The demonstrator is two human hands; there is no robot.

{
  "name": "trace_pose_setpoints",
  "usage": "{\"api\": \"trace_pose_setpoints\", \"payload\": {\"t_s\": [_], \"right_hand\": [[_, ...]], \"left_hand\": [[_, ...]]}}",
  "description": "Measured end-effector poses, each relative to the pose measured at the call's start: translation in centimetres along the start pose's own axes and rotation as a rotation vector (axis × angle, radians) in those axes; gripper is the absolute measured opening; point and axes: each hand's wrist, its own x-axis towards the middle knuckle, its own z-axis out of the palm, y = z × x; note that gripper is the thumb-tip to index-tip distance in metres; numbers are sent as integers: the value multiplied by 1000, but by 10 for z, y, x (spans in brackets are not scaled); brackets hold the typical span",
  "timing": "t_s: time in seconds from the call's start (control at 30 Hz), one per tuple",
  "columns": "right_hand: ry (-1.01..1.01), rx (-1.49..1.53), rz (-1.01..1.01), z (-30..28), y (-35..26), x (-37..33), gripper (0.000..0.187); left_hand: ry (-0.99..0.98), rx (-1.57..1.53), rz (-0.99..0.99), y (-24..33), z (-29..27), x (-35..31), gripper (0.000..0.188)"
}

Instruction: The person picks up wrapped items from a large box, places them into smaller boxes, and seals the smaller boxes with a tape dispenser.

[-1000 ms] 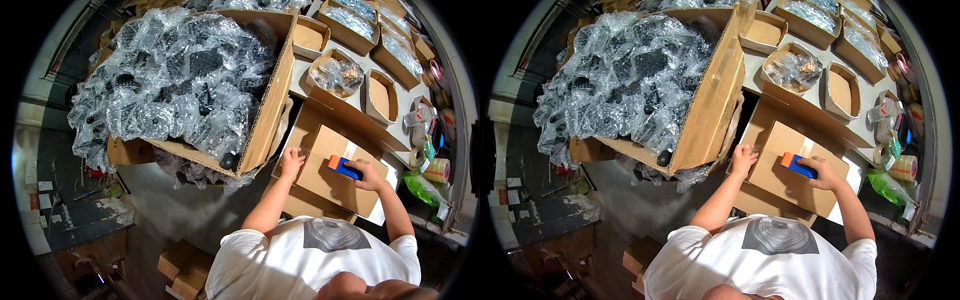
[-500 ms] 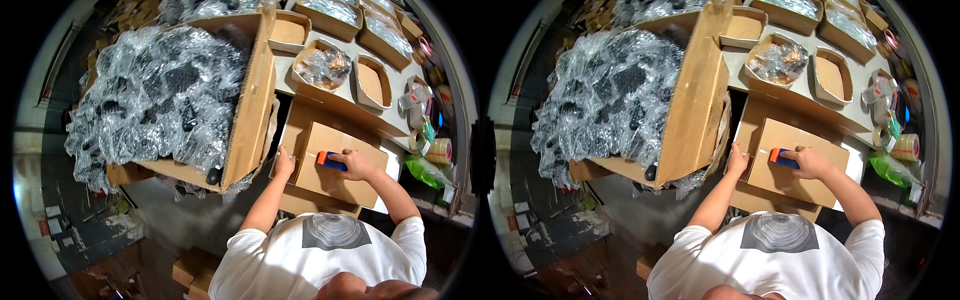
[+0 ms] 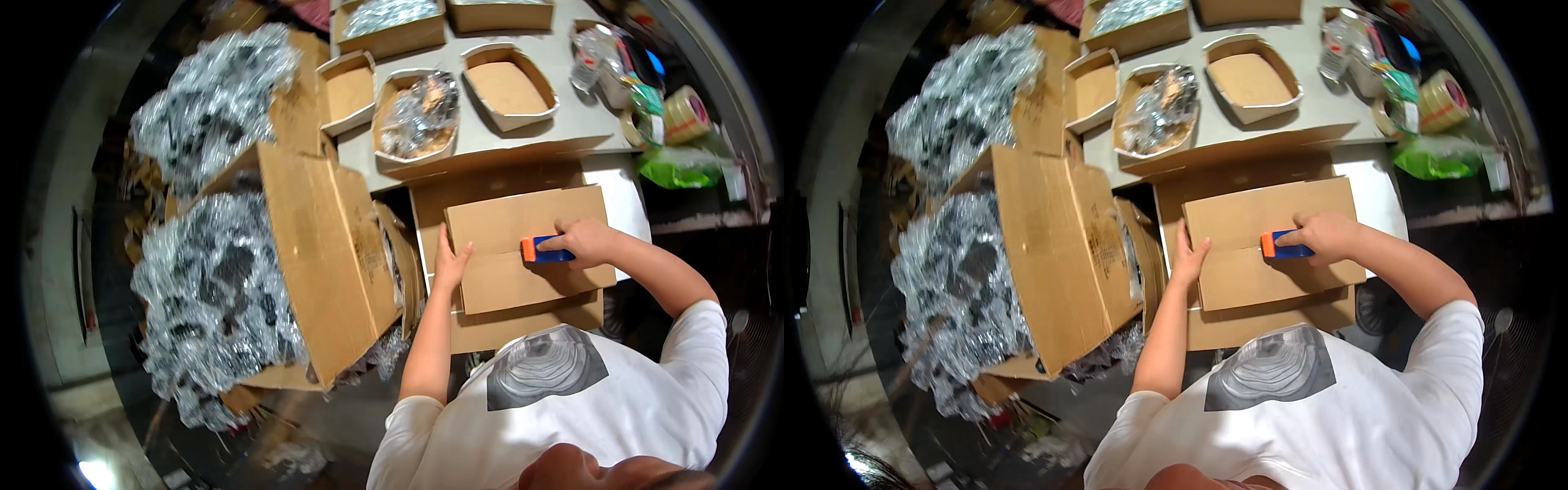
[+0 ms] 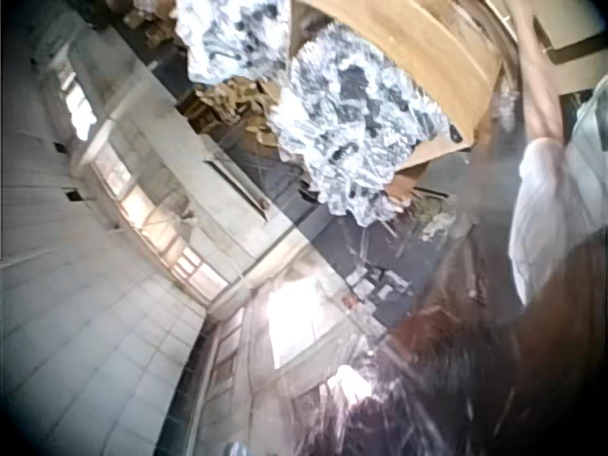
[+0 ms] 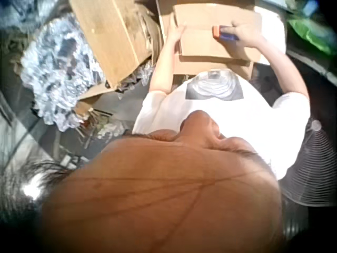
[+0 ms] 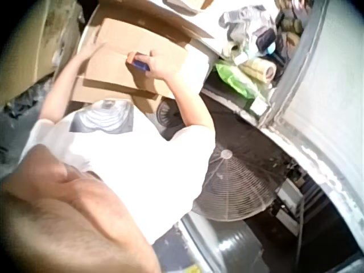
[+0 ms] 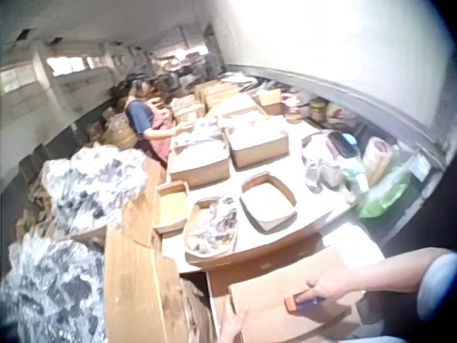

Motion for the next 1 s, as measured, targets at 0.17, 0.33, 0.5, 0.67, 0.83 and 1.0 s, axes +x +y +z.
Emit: {"api": "trace_pose_setpoints", "payload": {"t_s": [0.17,0.33,0.5,0.67,0.83,1.0], "right_hand": [[302,168,-86,6,4,-22,64],[1201,703,671,133,26,-98,57],[1226,1139,720,261,-23,-69,99],[1381,1111,653,233,-14,-18,86],[1309,1129,483,222,4,-34,67],[807,1248,986,184,-9,-49,77]], "left_hand": [[-5,36,116,0,-22,68,33],[-487,465,-386,17,-28,71,59],[-929,-5,-310,52,72,105,55],[-1090,55,-504,96,168,136,54],[-1070,191,-576,99,185,140,50],[-969,281,-677,93,182,146,38]]}}
